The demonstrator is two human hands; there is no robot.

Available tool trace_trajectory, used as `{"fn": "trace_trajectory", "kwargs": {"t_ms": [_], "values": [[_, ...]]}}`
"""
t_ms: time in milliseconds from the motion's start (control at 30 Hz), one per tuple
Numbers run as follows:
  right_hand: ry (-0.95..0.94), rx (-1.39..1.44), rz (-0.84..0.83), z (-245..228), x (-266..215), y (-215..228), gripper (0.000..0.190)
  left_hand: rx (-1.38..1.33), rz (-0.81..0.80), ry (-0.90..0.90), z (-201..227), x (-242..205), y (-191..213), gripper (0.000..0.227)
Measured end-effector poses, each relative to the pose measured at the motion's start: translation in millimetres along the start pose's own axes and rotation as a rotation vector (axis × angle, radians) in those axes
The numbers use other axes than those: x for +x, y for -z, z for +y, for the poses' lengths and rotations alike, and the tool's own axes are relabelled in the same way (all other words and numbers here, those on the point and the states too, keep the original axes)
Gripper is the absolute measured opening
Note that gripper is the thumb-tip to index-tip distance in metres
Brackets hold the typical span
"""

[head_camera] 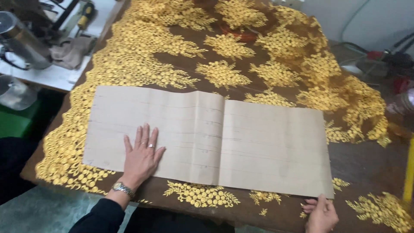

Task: The person smooths a large piece of brown fabric with a gold floral pattern on a table. They then pick up a stack of paper patterns, select one, unfold it, and place it on the fabric.

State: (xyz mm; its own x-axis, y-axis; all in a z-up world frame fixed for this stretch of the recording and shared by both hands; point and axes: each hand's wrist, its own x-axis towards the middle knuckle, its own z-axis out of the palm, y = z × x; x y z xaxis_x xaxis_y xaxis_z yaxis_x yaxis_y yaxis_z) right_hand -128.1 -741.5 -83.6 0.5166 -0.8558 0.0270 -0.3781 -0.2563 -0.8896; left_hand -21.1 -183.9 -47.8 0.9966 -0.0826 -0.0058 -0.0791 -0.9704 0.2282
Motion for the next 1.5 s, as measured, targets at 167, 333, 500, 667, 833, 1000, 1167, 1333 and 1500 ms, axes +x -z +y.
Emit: {"fn": "trace_trajectory", "kwargs": {"t_ms": [167, 333, 500, 667, 833, 1000, 1167, 1333, 1500], "values": [[-0.031, 0.009, -0.022, -1, 2, 3, 0.032, -0.020, -0.009, -0.001, 2, 0, 1, 0.071], [-0.091, 0.019, -0.015, -20, -5, 1, 0.028, -0.042, 0.126, -0.037, 1, -3, -4, 0.072], [-0.064, 0.096, -0.028, 0, 4, 3, 0.029, 0.000, 0.133, -0.032, 0, -2, -10, 0.071], [-0.025, 0.109, -0.043, -6, 0, 4, 0.031, 0.008, 0.153, -0.035, 0, -3, -10, 0.071], [-0.038, 0.129, -0.042, 0, 2, 3, 0.025, 0.001, 0.140, -0.045, 1, -3, -7, 0.071], [-0.019, 0.133, -0.035, 3, 2, 2, 0.027, 0.020, 0.194, -0.070, -2, -4, -12, 0.072], [-0.074, 0.077, -0.026, -20, -6, 3, 0.028, 0.023, 0.086, -0.028, -1, -1, -9, 0.072], [-0.069, 0.113, -0.034, -23, -7, 2, 0.030, -0.042, -0.047, 0.033, 6, 1, 6, 0.073], [-0.058, 0.098, -0.048, -25, -7, 8, 0.029, -0.038, -0.012, 0.027, 8, 2, 2, 0.072]]}}
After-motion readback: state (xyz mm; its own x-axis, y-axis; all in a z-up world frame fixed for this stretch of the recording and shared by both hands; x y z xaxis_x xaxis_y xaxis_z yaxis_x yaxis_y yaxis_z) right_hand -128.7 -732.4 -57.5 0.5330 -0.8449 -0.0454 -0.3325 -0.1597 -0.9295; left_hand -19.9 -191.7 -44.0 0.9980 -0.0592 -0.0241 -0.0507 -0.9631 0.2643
